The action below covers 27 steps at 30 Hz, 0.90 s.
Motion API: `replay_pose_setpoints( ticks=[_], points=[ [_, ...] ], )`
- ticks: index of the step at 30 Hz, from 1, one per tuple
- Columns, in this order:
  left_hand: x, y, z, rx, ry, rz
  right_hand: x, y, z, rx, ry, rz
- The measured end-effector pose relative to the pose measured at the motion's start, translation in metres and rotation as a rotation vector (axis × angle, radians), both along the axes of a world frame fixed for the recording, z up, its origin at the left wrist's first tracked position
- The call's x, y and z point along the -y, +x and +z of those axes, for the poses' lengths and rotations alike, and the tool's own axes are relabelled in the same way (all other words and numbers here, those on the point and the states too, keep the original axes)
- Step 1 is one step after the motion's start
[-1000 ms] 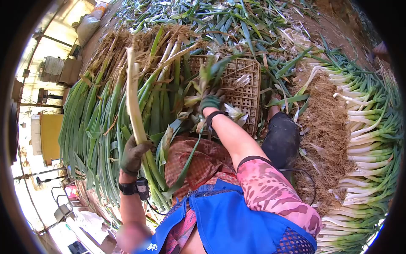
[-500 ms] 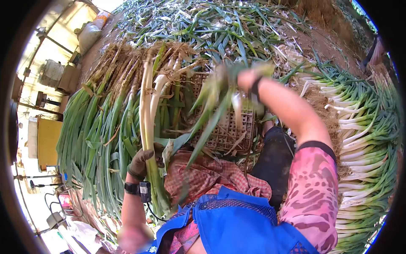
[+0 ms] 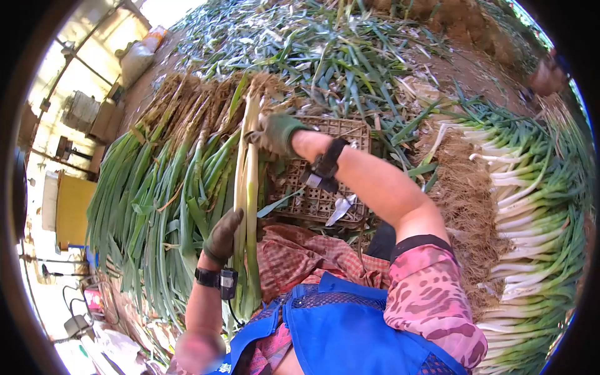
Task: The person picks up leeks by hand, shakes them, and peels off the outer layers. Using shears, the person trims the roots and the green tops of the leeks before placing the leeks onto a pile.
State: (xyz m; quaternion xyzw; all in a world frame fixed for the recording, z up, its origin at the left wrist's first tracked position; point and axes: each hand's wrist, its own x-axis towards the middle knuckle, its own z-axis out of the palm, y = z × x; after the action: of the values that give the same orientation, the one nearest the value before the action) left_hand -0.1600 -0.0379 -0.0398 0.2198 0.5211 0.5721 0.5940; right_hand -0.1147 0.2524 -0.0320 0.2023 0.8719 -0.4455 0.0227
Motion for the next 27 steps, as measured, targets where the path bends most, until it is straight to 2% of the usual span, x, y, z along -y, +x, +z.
replay_pose_setpoints(
  ticks=[1,2,5,7,8,9,11,12,13,14,15,16,17,19,21,22,24,25,26,27],
  points=[
    [-0.002,0.006,0.000,-0.057,-0.012,-0.008,0.022,0.027,0.052,0.015,-0.006,-0.077],
    [0.000,0.013,-0.002,-0.114,-0.022,-0.015,0.004,0.018,0.003,-0.280,0.346,-0.033],
    [0.012,0.019,-0.005,-0.176,-0.112,-0.087,-0.056,0.026,-0.007,-0.489,0.850,-0.311],
    [0.023,0.025,-0.005,-0.218,-0.134,-0.128,-0.067,0.072,0.054,-0.501,-0.062,-0.791],
    [0.029,0.029,-0.001,-0.203,-0.139,-0.114,-0.053,0.097,0.075,-0.354,0.400,-0.846],
    [0.037,0.029,-0.009,-0.227,-0.135,-0.113,-0.051,0.108,0.064,-0.305,0.307,-0.714],
    [0.044,0.025,-0.033,-0.270,-0.130,-0.118,-0.003,0.122,0.036,-0.201,0.877,-0.075],
    [0.040,0.028,-0.026,-0.317,-0.191,-0.229,0.020,0.128,0.021,-0.262,1.122,0.204],
    [0.035,0.033,-0.032,-0.420,-0.134,-0.302,0.057,0.142,0.029,-0.332,0.985,0.449],
    [0.033,0.039,-0.045,-0.521,-0.077,-0.373,0.083,0.148,0.015,-0.436,0.990,0.576],
    [0.027,0.055,-0.025,-0.525,-0.141,-0.470,0.103,0.164,-0.008,-0.483,0.950,0.585],
    [0.021,0.072,-0.005,-0.533,-0.201,-0.573,0.117,0.168,-0.024,-0.395,0.932,0.619],
    [0.017,0.084,0.007,-0.668,-0.207,-0.657,0.128,0.179,0.018,-0.005,0.760,0.675],
    [0.005,0.097,0.029,-0.771,-0.124,-0.741,0.121,0.196,0.032,0.126,0.607,0.672],
    [-0.002,0.089,0.011,-0.841,-0.029,-0.712,0.107,0.224,0.046,-0.112,0.666,0.508],
    [-0.011,0.098,0.033,-0.721,-0.033,-0.663,0.092,0.237,0.048,-0.296,0.786,0.418],
    [-0.030,0.102,0.077,-0.985,0.148,-0.544,0.045,0.266,0.053,-0.489,0.906,0.252],
    [-0.038,0.098,0.103,-1.103,0.203,-0.525,0.030,0.297,0.086,-0.305,0.914,0.155],
    [-0.045,0.098,0.130,-1.329,0.335,-0.406,0.007,0.330,0.103,-0.305,0.994,0.044],
    [-0.046,0.095,0.159,-1.401,0.309,-0.283,-0.010,0.364,0.123,-0.133,0.977,-0.147]
  ],
)
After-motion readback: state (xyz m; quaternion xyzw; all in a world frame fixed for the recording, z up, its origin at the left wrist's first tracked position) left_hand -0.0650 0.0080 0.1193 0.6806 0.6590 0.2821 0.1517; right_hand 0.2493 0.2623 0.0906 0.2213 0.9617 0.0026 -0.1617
